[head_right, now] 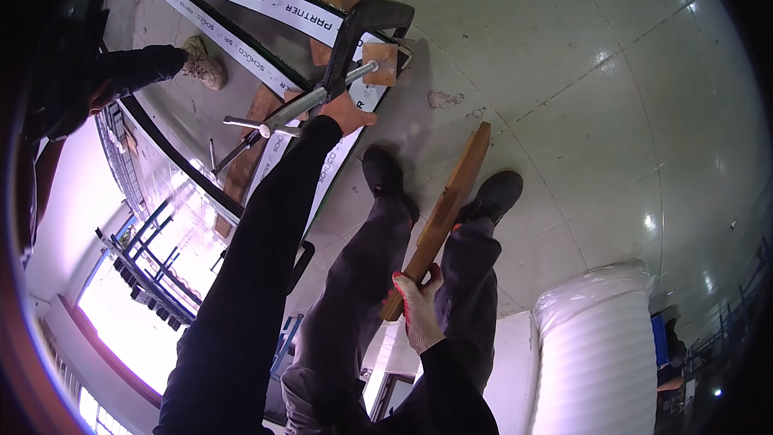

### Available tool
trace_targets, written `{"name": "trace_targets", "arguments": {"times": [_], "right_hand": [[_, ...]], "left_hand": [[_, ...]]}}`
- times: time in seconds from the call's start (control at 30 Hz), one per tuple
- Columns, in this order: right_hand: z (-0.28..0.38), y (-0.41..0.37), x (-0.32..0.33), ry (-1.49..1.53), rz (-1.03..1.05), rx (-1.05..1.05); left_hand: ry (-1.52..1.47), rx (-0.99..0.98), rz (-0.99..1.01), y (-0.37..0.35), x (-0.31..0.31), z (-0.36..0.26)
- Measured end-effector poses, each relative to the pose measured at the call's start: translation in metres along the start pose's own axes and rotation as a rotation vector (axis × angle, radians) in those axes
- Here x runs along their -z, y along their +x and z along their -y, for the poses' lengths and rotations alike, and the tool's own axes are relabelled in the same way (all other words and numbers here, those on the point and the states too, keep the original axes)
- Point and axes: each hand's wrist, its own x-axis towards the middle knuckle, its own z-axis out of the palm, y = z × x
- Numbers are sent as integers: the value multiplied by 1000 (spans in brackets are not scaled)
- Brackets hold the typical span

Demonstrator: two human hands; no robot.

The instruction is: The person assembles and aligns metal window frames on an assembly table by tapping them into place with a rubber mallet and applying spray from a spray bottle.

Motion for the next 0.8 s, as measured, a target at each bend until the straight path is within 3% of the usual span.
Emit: {"name": "trace_targets", "arguments": {"times": [0.2, 0.27, 0.4, 0.47, 0.57, 0.63, 0.67, 0.73, 0.8], "right_hand": [[0, -1, -2, 22, 4, -13], [-2, 0, -2, 30, 15, -20], [-11, 3, 7, 54, 25, -22], [-19, 8, 18, 40, 29, 27], [-9, 2, 47, 195, 35, -2], [20, -12, 69, 244, 178, 26], [36, -24, 79, 232, 190, 34], [60, -54, 90, 136, 153, 77], [68, -99, 95, -35, 44, 139]], "left_hand": [[13, -29, -126, 16, -28, 17], [26, -63, -249, 9, -38, 24], [-78, -83, -429, -57, -57, 20], [-177, 11, -343, -112, -83, 33], [-433, 70, -22, -213, -114, 76], [-454, 190, 132, -283, -114, 95], [-561, 259, 305, -318, -96, 98], [-517, 285, 379, -370, -105, 124], [-882, 380, 457, -414, -97, 138]]}}
